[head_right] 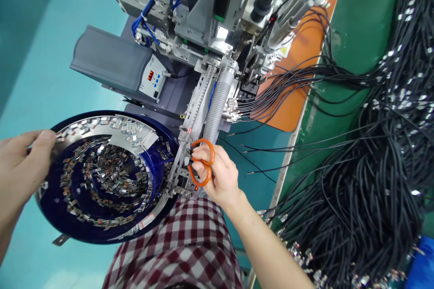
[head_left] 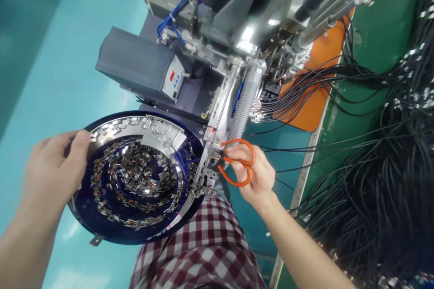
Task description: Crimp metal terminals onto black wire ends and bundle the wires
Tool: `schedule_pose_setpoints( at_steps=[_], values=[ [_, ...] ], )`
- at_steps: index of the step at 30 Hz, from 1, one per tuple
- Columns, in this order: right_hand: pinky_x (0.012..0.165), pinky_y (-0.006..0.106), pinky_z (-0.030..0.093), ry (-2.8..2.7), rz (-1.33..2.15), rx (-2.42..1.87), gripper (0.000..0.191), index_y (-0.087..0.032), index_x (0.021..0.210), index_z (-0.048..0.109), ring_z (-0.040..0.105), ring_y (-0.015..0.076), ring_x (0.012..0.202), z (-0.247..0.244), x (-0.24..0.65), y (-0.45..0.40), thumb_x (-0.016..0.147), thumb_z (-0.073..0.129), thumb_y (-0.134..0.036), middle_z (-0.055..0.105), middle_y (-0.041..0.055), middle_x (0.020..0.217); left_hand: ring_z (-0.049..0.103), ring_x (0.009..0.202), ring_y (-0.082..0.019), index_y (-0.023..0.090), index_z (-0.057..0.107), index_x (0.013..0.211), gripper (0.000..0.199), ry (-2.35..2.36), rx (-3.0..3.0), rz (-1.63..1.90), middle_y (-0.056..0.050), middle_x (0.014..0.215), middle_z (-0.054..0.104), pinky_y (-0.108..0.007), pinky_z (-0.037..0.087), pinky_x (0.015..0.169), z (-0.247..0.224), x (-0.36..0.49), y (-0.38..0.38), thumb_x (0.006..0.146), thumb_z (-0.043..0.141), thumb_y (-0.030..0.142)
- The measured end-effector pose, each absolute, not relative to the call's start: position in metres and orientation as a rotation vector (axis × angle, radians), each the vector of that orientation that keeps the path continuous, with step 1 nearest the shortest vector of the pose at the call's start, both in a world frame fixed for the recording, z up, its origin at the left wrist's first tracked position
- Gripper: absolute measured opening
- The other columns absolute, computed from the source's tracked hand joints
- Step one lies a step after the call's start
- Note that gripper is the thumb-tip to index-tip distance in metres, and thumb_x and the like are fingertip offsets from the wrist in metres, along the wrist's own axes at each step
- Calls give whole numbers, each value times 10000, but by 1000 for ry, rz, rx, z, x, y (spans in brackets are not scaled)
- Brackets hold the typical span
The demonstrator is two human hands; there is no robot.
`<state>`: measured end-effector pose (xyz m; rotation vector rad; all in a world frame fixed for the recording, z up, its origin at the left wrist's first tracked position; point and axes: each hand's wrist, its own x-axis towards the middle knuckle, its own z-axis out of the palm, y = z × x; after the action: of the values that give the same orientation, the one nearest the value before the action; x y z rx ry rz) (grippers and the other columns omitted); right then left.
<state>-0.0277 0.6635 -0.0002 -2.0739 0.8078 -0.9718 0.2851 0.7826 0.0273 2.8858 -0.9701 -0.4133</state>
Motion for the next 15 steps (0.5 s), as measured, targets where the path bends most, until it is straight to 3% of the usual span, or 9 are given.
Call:
schedule_pose_setpoints(
  at_steps=[5, 10, 15],
  values=[
    [746, 362, 551, 748, -933, -2054, 175, -165, 1014, 603, 630, 205, 886, -1, -29, 671, 868, 511, -137, 659, 90, 900, 612, 985, -301, 173, 563, 1236, 531, -801, 2903, -404, -122, 1092, 656, -465, 465, 884, 32, 278, 782, 841, 364, 467],
    [738, 355, 556, 723, -904, -2089, 170, -167, 1017, 597, 630, 200, 882, -2, -30, 670, 875, 505, -154, 653, 98, 918, 607, 961, -330, 163, 617, 1140, 509, -883, 2903, -385, -128, 1026, 666, -477, 472, 831, 29, 279, 784, 843, 336, 466],
    [741, 339, 559, 707, -897, -2119, 162, -147, 1010, 594, 626, 197, 890, -3, -29, 670, 877, 502, -152, 646, 108, 923, 605, 824, -275, 182, 638, 1043, 463, -950, 2891, -367, -82, 885, 660, -367, 454, 686, 27, 282, 784, 856, 326, 468]
  ],
)
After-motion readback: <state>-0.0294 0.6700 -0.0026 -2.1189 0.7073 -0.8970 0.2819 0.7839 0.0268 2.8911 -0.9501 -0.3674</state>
